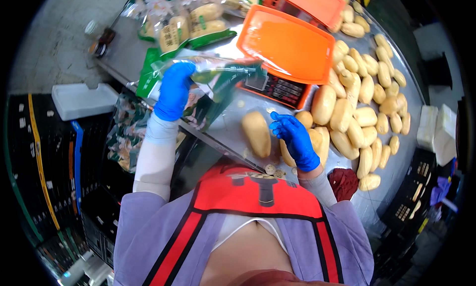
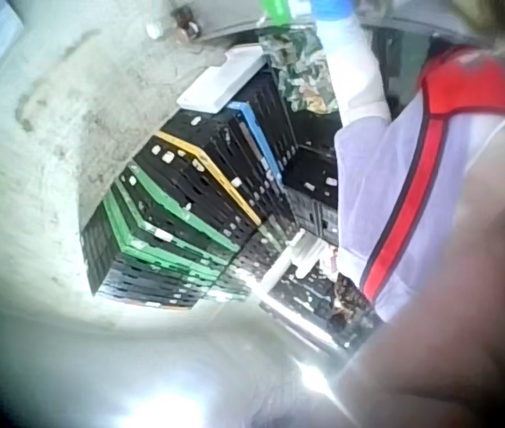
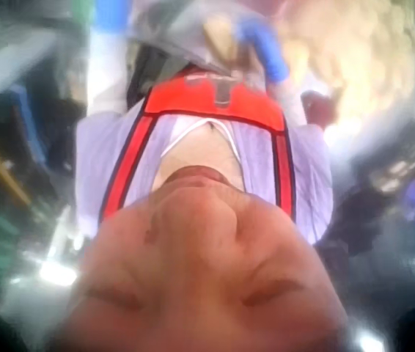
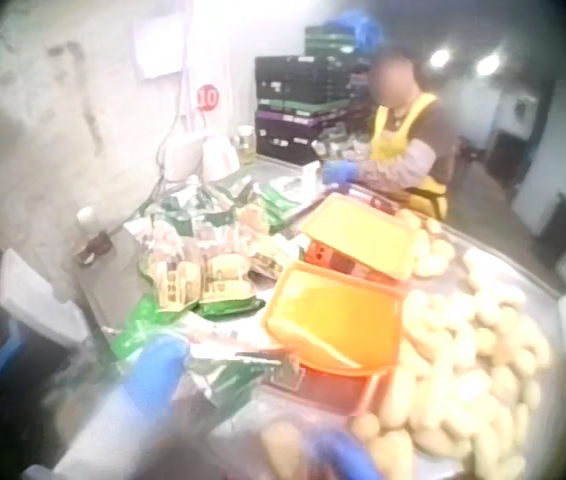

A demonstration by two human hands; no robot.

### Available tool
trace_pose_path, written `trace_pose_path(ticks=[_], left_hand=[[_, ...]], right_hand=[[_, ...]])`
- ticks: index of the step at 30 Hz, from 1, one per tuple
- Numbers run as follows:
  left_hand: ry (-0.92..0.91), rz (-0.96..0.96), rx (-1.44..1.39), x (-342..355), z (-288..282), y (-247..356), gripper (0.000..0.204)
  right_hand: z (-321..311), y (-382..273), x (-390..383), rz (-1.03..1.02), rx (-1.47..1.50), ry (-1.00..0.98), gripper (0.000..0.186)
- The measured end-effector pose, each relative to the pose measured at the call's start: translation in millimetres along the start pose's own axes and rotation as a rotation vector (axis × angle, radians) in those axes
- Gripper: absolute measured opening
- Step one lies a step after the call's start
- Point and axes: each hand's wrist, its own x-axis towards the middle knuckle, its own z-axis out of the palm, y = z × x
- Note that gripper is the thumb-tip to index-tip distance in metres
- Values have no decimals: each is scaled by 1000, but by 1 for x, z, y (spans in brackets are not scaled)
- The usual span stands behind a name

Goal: The person weighs peeled lotus roots on a scale, trims the ends using a knife, and places them into plastic bags on a work table.

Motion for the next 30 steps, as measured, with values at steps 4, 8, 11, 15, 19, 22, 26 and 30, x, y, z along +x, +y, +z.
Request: trace_pose_path(ticks=[4, 8, 11, 15, 19, 22, 26, 30], left_hand=[[-198, 250, 264, 38, 60, 14, 13], [-265, 517, 434, 87, 106, -26, 15], [-214, 274, 265, 98, 134, -82, 17], [-349, 172, 512, 75, 154, -117, 22], [-462, -561, 249, 14, 165, -94, 32], [-767, -524, 200, -26, 154, -111, 27], [-1082, -339, 464, -46, 154, -102, 28], [-1005, -274, 573, -40, 150, -90, 38]], right_hand=[[-30, -3, -19, -82, 77, 88, 30], [-46, -3, -41, -118, 87, 152, 31], [-55, 11, -51, -136, 163, 150, 31], [-54, 18, -62, -106, 214, 190, 31], [-61, 25, -61, -65, 222, 197, 31], [-60, 23, -57, -56, 195, 171, 31], [-60, 19, -50, -76, 127, 149, 31], [-54, 13, -51, -78, 97, 157, 31]])
